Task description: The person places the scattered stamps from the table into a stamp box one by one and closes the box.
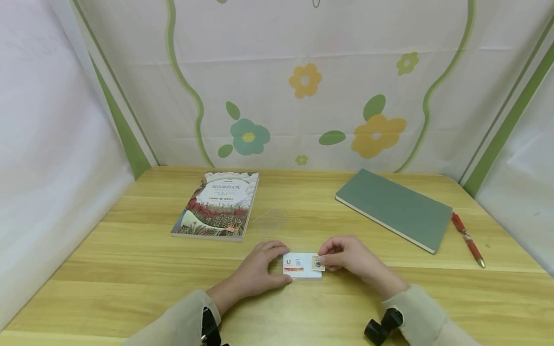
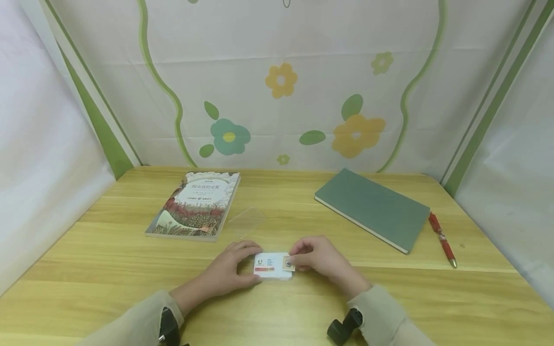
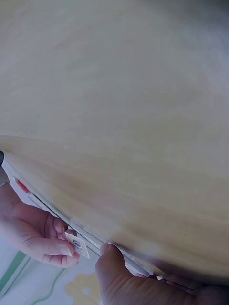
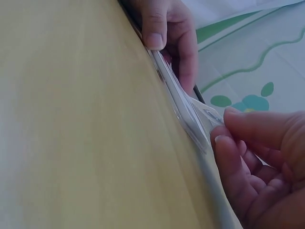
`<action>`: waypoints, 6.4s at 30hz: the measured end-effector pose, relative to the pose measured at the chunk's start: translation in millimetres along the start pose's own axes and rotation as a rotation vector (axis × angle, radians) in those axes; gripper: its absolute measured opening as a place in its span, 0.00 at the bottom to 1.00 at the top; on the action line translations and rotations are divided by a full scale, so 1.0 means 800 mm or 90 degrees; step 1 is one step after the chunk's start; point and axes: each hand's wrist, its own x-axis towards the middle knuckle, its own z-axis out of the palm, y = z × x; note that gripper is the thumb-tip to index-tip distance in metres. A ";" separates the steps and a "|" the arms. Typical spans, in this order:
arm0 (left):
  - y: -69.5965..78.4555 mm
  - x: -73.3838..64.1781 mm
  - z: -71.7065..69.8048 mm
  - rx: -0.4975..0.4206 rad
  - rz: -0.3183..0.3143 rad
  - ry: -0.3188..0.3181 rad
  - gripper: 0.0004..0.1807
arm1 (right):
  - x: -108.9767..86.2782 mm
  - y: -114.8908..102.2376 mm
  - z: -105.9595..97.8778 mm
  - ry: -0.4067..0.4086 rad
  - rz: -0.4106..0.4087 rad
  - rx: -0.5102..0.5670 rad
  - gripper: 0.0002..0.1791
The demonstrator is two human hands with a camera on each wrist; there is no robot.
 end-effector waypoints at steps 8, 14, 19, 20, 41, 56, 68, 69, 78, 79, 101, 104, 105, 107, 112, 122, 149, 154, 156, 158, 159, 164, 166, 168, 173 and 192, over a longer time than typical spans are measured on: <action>-0.002 0.001 0.003 0.003 -0.001 0.006 0.32 | 0.006 -0.002 0.012 -0.013 -0.006 -0.004 0.11; -0.001 0.000 0.002 0.004 -0.004 0.002 0.33 | 0.008 -0.006 0.017 0.010 -0.044 -0.080 0.08; -0.001 0.000 0.001 0.004 -0.003 0.000 0.32 | 0.010 -0.007 0.021 0.036 -0.088 -0.182 0.04; -0.001 0.000 0.001 0.003 -0.004 -0.001 0.32 | 0.010 -0.007 0.022 0.041 -0.094 -0.199 0.04; -0.002 0.001 0.002 -0.002 0.001 0.000 0.33 | 0.009 -0.007 0.028 0.082 -0.149 -0.322 0.04; 0.003 0.024 -0.046 -0.090 -0.042 0.025 0.31 | 0.049 -0.045 -0.013 0.046 -0.113 -0.275 0.05; -0.016 0.058 -0.072 0.078 -0.136 0.063 0.38 | 0.127 -0.066 -0.017 -0.085 -0.153 -0.416 0.20; -0.016 0.060 -0.072 0.083 -0.147 0.055 0.39 | 0.133 -0.066 -0.017 -0.100 -0.146 -0.430 0.23; -0.017 0.075 -0.060 0.133 -0.244 0.016 0.42 | 0.172 -0.061 -0.004 -0.164 -0.086 -0.501 0.38; -0.018 0.076 -0.059 0.132 -0.250 0.020 0.42 | 0.175 -0.060 -0.002 -0.165 -0.081 -0.505 0.40; -0.018 0.082 -0.054 0.122 -0.262 0.059 0.36 | 0.184 -0.064 0.004 -0.210 -0.062 -0.482 0.36; -0.016 0.080 -0.053 0.120 -0.257 0.058 0.35 | 0.182 -0.061 0.003 -0.208 -0.063 -0.461 0.36; -0.016 0.080 -0.053 0.123 -0.256 0.059 0.35 | 0.181 -0.061 0.002 -0.207 -0.064 -0.452 0.36; -0.015 0.080 -0.053 0.134 -0.245 0.062 0.35 | 0.178 -0.059 0.001 -0.202 -0.065 -0.436 0.36; -0.010 0.078 -0.052 0.115 -0.212 0.075 0.36 | 0.164 -0.058 -0.005 -0.174 -0.078 -0.407 0.36; 0.001 0.072 -0.054 0.053 -0.136 0.068 0.37 | 0.128 -0.059 -0.011 -0.113 -0.106 -0.367 0.35; 0.028 0.047 -0.047 0.036 0.119 -0.073 0.37 | 0.001 -0.041 -0.002 0.004 -0.099 -0.275 0.33; 0.029 0.041 -0.041 0.047 0.119 -0.095 0.37 | -0.011 -0.038 0.006 0.012 -0.079 -0.276 0.34; 0.030 0.040 -0.039 0.051 0.121 -0.097 0.37 | -0.013 -0.036 0.009 0.016 -0.061 -0.267 0.35; 0.030 0.038 -0.037 0.058 0.122 -0.099 0.37 | -0.014 -0.034 0.011 0.019 -0.046 -0.258 0.35; 0.030 0.038 -0.036 0.060 0.122 -0.101 0.37 | -0.014 -0.032 0.011 0.017 -0.041 -0.253 0.35; 0.029 0.035 -0.031 0.053 0.098 -0.114 0.38 | -0.015 -0.025 0.013 0.004 -0.038 -0.233 0.33; 0.026 0.035 -0.028 0.054 0.096 -0.115 0.38 | -0.015 -0.022 0.014 0.002 -0.041 -0.227 0.32; 0.024 0.035 -0.025 0.057 0.097 -0.117 0.38 | -0.015 -0.020 0.016 0.004 -0.041 -0.225 0.32; 0.022 0.034 -0.022 0.061 0.095 -0.121 0.38 | -0.014 -0.016 0.018 0.015 -0.030 -0.235 0.33; 0.020 0.033 -0.022 0.063 0.077 -0.141 0.38 | -0.008 -0.008 0.023 0.030 -0.025 -0.277 0.33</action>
